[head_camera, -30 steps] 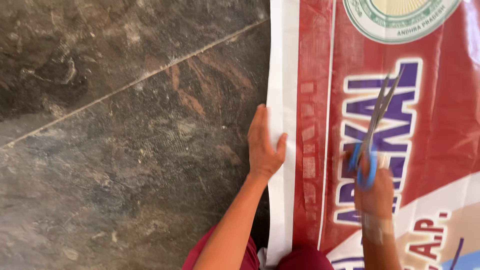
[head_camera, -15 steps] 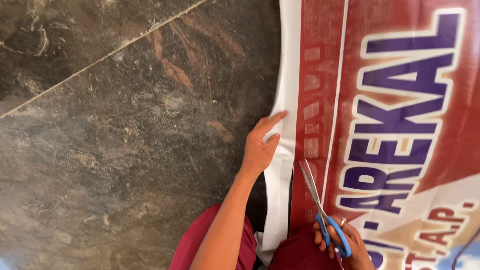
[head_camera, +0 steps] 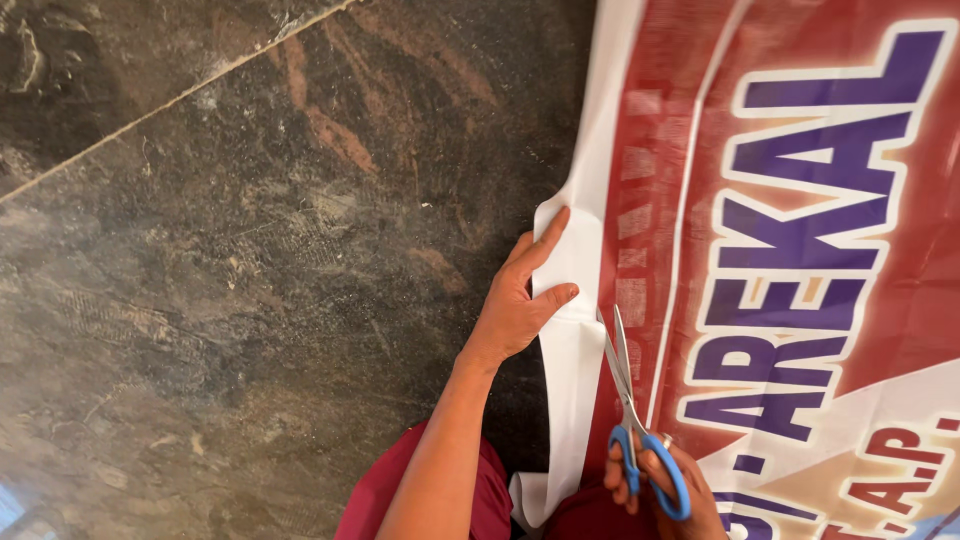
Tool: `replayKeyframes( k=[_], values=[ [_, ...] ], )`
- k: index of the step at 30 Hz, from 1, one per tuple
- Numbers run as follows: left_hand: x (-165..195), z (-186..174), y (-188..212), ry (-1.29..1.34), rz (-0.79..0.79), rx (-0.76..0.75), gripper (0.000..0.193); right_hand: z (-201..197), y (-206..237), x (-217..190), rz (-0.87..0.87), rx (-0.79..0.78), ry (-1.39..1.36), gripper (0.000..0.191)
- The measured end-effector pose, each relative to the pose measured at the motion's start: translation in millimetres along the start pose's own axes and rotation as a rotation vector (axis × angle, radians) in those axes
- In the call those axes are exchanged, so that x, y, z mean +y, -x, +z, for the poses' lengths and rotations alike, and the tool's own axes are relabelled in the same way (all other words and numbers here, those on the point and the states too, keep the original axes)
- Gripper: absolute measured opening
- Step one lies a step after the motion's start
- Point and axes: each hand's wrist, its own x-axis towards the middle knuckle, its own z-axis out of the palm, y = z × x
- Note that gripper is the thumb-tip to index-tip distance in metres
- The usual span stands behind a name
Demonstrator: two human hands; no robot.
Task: The person sits on a tiled floor and uses blue-handled scissors to trim the white border of a large red and white printed banner. They repeatedly reposition the banner to cut along different edges, removing strips of white material.
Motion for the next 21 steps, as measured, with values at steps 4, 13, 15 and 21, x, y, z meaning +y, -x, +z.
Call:
replayKeyframes(
  k=[4,13,15,21],
  values=[
    [-2.4,4.4,-1.4,-0.041,-0.063,-0.034,0.083,-25.7,19.4,5.0,0.089,0.007,0.034,0.056],
    [-20.5,5.5,-4.2,0.005,-0.051,-0.048,0.077,-6.3,-2.8,9.6,-0.012,0.015,-0.016,0.053],
    [-20.9,4.4,-3.1,0.032,-0.061,-0.041,0.077,-3.0,-6.6,10.7,-0.008,0.000,-0.021,0.051],
    [-16.9,5.0,-2.1,0.029,-0.059,-0.022,0.073,-49.3,24.2,-7.6,0.120,-0.057,0.281,0.044]
  ],
)
